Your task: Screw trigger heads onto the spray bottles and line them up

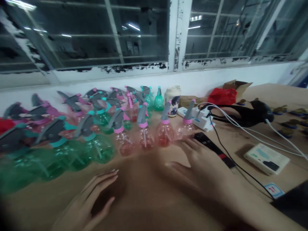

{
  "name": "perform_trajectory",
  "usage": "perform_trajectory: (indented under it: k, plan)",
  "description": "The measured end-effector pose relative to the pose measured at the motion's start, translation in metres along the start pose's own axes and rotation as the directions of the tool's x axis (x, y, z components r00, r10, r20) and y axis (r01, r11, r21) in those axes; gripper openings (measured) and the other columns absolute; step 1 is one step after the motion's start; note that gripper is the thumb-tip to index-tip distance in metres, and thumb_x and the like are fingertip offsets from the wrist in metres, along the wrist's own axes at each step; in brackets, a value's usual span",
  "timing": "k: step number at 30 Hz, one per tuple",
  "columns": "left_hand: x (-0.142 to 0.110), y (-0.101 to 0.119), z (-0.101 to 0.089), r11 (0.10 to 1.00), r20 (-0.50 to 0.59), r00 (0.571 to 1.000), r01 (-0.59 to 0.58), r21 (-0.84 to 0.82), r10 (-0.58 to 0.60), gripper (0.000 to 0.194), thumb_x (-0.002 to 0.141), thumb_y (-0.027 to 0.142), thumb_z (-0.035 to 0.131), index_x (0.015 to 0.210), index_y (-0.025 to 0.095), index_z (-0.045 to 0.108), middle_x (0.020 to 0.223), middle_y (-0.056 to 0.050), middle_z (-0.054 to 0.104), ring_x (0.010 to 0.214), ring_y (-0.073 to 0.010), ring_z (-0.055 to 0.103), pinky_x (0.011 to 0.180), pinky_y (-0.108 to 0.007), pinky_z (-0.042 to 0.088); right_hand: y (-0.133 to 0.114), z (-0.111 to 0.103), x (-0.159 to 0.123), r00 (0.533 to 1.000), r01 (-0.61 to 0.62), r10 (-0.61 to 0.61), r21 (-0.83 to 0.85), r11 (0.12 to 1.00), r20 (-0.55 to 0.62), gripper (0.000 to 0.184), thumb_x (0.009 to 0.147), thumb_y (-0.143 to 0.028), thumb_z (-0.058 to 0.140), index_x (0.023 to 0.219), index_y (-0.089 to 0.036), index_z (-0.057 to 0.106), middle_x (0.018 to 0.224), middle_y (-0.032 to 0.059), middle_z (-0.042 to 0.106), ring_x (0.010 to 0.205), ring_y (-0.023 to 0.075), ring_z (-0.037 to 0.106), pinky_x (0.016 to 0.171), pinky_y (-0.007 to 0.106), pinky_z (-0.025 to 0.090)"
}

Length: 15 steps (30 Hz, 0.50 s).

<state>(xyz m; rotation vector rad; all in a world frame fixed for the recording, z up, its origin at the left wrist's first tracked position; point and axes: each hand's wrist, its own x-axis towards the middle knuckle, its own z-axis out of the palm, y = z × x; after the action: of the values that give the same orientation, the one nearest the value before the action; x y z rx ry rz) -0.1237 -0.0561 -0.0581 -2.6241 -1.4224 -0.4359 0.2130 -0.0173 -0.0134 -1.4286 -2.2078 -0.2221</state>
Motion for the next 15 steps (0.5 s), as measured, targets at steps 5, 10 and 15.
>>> perform_trajectory:
  k: [5,10,15]
  plan:
    - [-0.041,-0.011,-0.027,0.996,-0.042,0.995,0.087,-0.029,-0.088,0.041,0.084,0.026,0.049,0.124,0.026,0.039,0.117,-0.005,0.06,0.106,-0.0225,0.059,0.086,-0.037,0.053,-0.079,0.022,0.028,0.927,0.233,-0.303,0.294,0.927,0.22,0.048,0.08,-0.052,0.054,0.118,-0.024,0.055,0.115,0.0072,0.062,0.108,0.0285,0.056,0.09,0.045,0.047]
    - [-0.089,-0.027,-0.061,0.948,-0.022,0.956,0.288,-0.137,-0.293,0.034,0.087,0.024,0.045,0.121,0.027,0.042,0.116,-0.004,0.057,0.107,-0.0191,0.057,0.09,-0.032,0.05,-0.165,0.056,0.059,0.769,0.413,-0.588,0.508,0.756,0.25,0.04,0.088,-0.043,0.045,0.121,-0.022,0.051,0.126,0.0065,0.053,0.112,0.0215,0.053,0.093,0.038,0.046]
    - [-0.144,-0.057,-0.078,0.803,-0.069,0.824,0.524,-0.285,-0.562,0.028,0.089,0.025,0.045,0.117,0.027,0.046,0.11,-0.003,0.058,0.1,-0.0199,0.058,0.088,-0.037,0.049,-0.249,0.085,0.083,0.649,0.566,-0.752,0.586,0.58,0.118,0.034,0.09,-0.032,0.045,0.12,-0.017,0.052,0.122,0.0073,0.055,0.112,0.0187,0.051,0.095,0.036,0.045]
